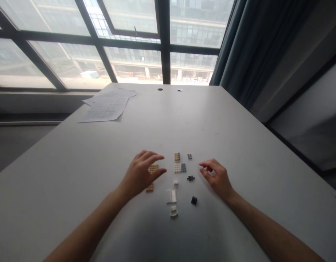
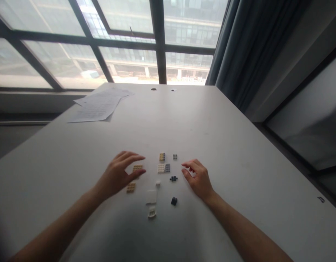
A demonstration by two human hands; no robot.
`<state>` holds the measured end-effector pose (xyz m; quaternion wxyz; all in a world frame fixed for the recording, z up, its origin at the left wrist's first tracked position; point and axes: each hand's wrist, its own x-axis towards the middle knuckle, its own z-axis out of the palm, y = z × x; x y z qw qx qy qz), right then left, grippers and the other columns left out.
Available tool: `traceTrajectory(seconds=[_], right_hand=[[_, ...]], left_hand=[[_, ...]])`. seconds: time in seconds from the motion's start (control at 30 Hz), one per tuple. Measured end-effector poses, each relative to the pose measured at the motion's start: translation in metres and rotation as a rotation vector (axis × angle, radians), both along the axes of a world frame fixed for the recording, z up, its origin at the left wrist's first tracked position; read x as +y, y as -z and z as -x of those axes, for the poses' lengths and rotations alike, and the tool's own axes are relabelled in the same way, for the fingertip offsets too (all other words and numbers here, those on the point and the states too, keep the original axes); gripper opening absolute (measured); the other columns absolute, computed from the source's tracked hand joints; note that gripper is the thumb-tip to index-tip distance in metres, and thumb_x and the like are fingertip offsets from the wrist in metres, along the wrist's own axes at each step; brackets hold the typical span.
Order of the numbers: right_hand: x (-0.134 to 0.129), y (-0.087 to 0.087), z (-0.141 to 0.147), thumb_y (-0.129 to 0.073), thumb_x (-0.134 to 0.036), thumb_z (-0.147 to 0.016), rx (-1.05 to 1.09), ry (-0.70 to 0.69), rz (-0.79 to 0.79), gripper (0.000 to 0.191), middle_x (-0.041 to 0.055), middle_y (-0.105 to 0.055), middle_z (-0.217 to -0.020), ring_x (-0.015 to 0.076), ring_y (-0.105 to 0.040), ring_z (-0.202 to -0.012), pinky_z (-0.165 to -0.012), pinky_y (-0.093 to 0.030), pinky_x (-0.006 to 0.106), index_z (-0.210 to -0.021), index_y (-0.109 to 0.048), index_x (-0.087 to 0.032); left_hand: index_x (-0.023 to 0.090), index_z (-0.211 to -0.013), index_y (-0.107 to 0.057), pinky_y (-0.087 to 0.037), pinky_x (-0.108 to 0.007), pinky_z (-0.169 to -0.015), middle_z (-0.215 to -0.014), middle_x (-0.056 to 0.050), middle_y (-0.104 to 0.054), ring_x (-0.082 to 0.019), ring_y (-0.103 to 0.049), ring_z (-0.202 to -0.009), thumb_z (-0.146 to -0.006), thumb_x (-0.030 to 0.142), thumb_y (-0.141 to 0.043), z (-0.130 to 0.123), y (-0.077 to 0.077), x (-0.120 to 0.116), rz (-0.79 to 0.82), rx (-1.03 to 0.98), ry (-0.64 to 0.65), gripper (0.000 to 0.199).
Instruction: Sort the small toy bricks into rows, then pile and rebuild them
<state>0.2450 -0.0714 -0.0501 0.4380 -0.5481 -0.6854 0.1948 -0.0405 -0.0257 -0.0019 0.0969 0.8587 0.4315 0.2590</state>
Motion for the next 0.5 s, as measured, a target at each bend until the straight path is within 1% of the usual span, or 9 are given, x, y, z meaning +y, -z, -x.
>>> traceTrajectory(seconds=[0.03, 0.1, 0.17, 0.23, 0.3, 0.5], right_hand=[[0.000, 0.000, 0.000, -0.057, -0.023, -0.085, -0.002, -0.006, 0.003, 0.012, 0.0033, -0.061, -0.086, 0.0155, -0.053, -0.070, -0.064, -0.047, 0.028, -0.092, -0.066, -0.021], [0.000, -0.001, 0.001, -0.057, -0.022, -0.084, -0.004, -0.014, 0.006, 0.011, 0.0033, -0.061, -0.085, 0.0154, -0.053, -0.070, -0.064, -0.047, 0.028, -0.092, -0.066, -0.021], [0.000, 0.000, 0.001, -0.058, -0.022, -0.084, -0.005, -0.012, 0.015, 0.012, 0.0033, -0.061, -0.085, 0.0153, -0.053, -0.070, -0.063, -0.047, 0.028, -0.092, -0.066, -0.021], [0.001, 0.000, 0.000, -0.058, -0.022, -0.084, -0.006, 0.000, 0.018, 0.011, 0.0030, -0.061, -0.085, 0.0152, -0.053, -0.070, -0.064, -0.047, 0.028, -0.092, -0.066, -0.021], [0.001, 0.001, 0.000, -0.058, -0.022, -0.084, -0.006, 0.013, 0.020, 0.011, 0.0027, -0.061, -0.084, 0.0150, -0.053, -0.070, -0.065, -0.047, 0.028, -0.092, -0.066, -0.021], [0.003, 0.002, -0.002, -0.059, -0.024, -0.084, -0.001, 0.017, 0.055, 0.012, 0.0029, -0.060, -0.085, 0.0148, -0.052, -0.069, -0.066, -0.046, 0.028, -0.093, -0.066, -0.020]], left_hand=[[0.021, -0.110, -0.061, -0.045, -0.039, -0.091, -0.107, -0.008, -0.065, -0.024, -0.056, -0.101, -0.082, 0.048, -0.060, 0.016, 0.005, 0.009, 0.044, -0.033, -0.018, 0.039], [0.023, -0.118, -0.058, -0.044, -0.040, -0.096, -0.116, -0.008, -0.062, -0.025, -0.054, -0.109, -0.078, 0.049, -0.063, 0.040, 0.018, 0.019, 0.152, -0.022, 0.003, 0.047], [0.024, -0.120, -0.057, -0.042, -0.038, -0.099, -0.121, -0.008, -0.061, -0.024, -0.053, -0.112, -0.077, 0.046, -0.066, 0.050, 0.031, 0.021, 0.224, -0.014, 0.055, 0.050], [0.023, -0.118, -0.058, -0.042, -0.037, -0.100, -0.120, -0.007, -0.061, -0.023, -0.053, -0.113, -0.076, 0.043, -0.068, 0.051, 0.040, 0.020, 0.248, -0.016, 0.097, 0.048], [0.023, -0.116, -0.060, -0.042, -0.036, -0.100, -0.118, -0.006, -0.063, -0.023, -0.054, -0.112, -0.075, 0.041, -0.069, 0.048, 0.044, 0.019, 0.248, -0.027, 0.112, 0.046], [0.022, -0.113, -0.061, -0.043, -0.035, -0.097, -0.113, -0.006, -0.065, -0.022, -0.055, -0.108, -0.074, 0.037, -0.070, 0.044, 0.044, 0.022, 0.253, -0.027, 0.102, 0.043]])
